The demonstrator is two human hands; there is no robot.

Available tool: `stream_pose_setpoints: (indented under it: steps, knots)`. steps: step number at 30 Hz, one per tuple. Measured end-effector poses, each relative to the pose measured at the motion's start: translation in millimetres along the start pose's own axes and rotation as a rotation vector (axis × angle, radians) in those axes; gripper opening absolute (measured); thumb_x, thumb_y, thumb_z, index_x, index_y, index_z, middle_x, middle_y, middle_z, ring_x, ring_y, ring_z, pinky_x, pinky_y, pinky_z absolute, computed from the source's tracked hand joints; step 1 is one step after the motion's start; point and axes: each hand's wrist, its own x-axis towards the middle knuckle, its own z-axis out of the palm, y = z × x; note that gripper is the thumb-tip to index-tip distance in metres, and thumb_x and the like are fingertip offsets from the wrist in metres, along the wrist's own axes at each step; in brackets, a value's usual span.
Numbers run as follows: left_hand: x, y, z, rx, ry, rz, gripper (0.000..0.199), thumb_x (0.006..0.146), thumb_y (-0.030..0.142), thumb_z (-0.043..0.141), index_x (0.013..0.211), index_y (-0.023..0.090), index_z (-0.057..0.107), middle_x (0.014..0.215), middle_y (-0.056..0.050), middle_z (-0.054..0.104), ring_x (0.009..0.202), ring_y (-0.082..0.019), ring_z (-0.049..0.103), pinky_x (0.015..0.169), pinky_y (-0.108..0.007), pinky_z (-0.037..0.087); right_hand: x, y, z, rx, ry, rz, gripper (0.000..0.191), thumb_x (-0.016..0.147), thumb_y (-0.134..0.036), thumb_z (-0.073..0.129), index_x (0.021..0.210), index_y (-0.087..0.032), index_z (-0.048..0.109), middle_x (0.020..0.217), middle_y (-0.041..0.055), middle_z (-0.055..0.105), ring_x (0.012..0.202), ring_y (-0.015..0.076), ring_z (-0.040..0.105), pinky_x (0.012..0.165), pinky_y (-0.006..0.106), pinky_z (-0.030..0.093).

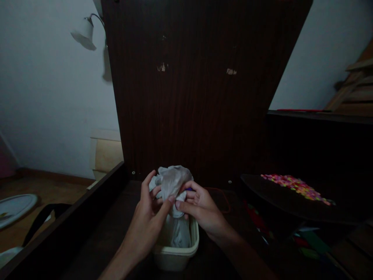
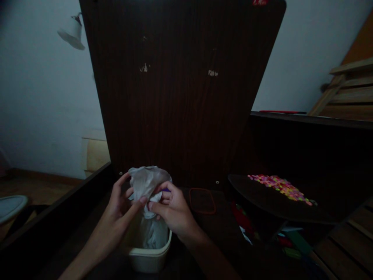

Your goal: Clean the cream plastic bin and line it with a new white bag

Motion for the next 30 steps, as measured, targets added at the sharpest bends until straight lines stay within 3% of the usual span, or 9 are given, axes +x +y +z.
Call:
stream_pose_setpoints:
  steps: [2,5,8,11,15,17,21,26,30]
  knots:
    - [0,0,3.9,-0.077,0.032,0.035,0.078,0.090,0.040,0.066,0.152,0.025,0.020,0.132,-0.013,0.063,0.111,-0.024,0.072,0.095,-0.038,0.059,0,0,0,-0.006,0.008,0.001,0.054,0.056,-0.032,0.092,0.093,-0.020,0.054,0.081,0.0013,0.070,0.064,0.0139,0.062,0.053,0.023,0.045]
    - [2,5,8.1,-0.127,0.077,0.077,0.082,0.083,0.035,0.073,0.147,0.023,0.023,0.126,-0.013,0.064,0.113,-0.025,0.071,0.100,-0.040,0.056,1,0,3,-0.002,-0.026,-0.085,0.053,0.055,-0.027,0.090,0.096,-0.021,0.057,0.089,0.0028,0.071,0.079,0.0191,0.067,0.076,0.033,0.054]
    - [8,8,9.2,-0.161,0.105,0.095,0.089,0.071,0.031,0.082,0.140,0.022,0.026,0.120,-0.011,0.065,0.110,-0.026,0.070,0.096,-0.039,0.057,-1,-4,5,-0.055,-0.068,-0.172,0.040,0.058,-0.020,0.083,0.090,-0.022,0.059,0.093,0.0027,0.070,0.087,0.0207,0.067,0.092,0.039,0.052]
    - [17,5,7.8,-0.139,0.108,0.068,0.081,0.070,0.029,0.080,0.134,0.021,0.031,0.110,-0.007,0.066,0.100,-0.024,0.070,0.089,-0.037,0.056,-5,-9,6,-0.186,-0.089,-0.153,0.023,0.061,-0.014,0.070,0.079,-0.022,0.058,0.081,-0.0008,0.065,0.072,0.0149,0.061,0.073,0.030,0.051]
    - [31,-4,4.1,-0.086,0.023,-0.025,0.067,0.076,0.027,0.065,0.136,0.020,0.034,0.094,-0.001,0.063,0.080,-0.017,0.064,0.072,-0.029,0.051,-10,-16,4,-0.435,-0.121,-0.099,0.014,0.064,-0.011,0.062,0.074,-0.021,0.058,0.063,-0.0060,0.050,0.049,0.0077,0.038,0.046,0.022,0.026]
    - [37,-7,2.1,-0.045,-0.054,-0.055,0.070,0.075,0.022,0.061,0.139,0.020,0.033,0.092,0.001,0.060,0.073,-0.014,0.059,0.065,-0.026,0.047,-11,-19,3,-0.515,-0.104,-0.122,0.016,0.066,-0.010,0.061,0.076,-0.021,0.058,0.058,-0.0078,0.043,0.047,0.0076,0.033,0.045,0.023,0.020]
    - [45,-14,-0.3,-0.044,-0.134,-0.080,0.067,0.071,0.022,0.064,0.130,0.022,0.032,0.096,0.000,0.059,0.075,-0.014,0.058,0.064,-0.025,0.046,-11,-25,-1,-0.648,-0.015,-0.221,0.023,0.064,-0.007,0.060,0.082,-0.021,0.058,0.062,-0.0082,0.046,0.051,0.0078,0.037,0.047,0.023,0.023]
    - [51,-21,-1.9,0.143,-0.006,0.063,0.035,0.066,0.018,0.070,0.088,0.023,0.044,0.091,0.003,0.056,0.082,-0.015,0.057,0.070,-0.026,0.046,-7,-24,-6,-0.706,0.057,-0.331,0.028,0.064,-0.006,0.056,0.088,-0.021,0.058,0.069,-0.0067,0.053,0.060,0.0092,0.048,0.052,0.021,0.032]
    - [54,-12,-4.2,0.267,-0.111,0.182,0.006,0.073,0.017,0.065,0.070,0.019,0.060,0.087,-0.002,0.056,0.087,-0.019,0.057,0.075,-0.029,0.045,-1,-21,-7,-0.617,0.065,-0.324,0.022,0.069,-0.011,0.055,0.089,-0.020,0.059,0.070,-0.0052,0.054,0.059,0.0094,0.046,0.051,0.022,0.032]
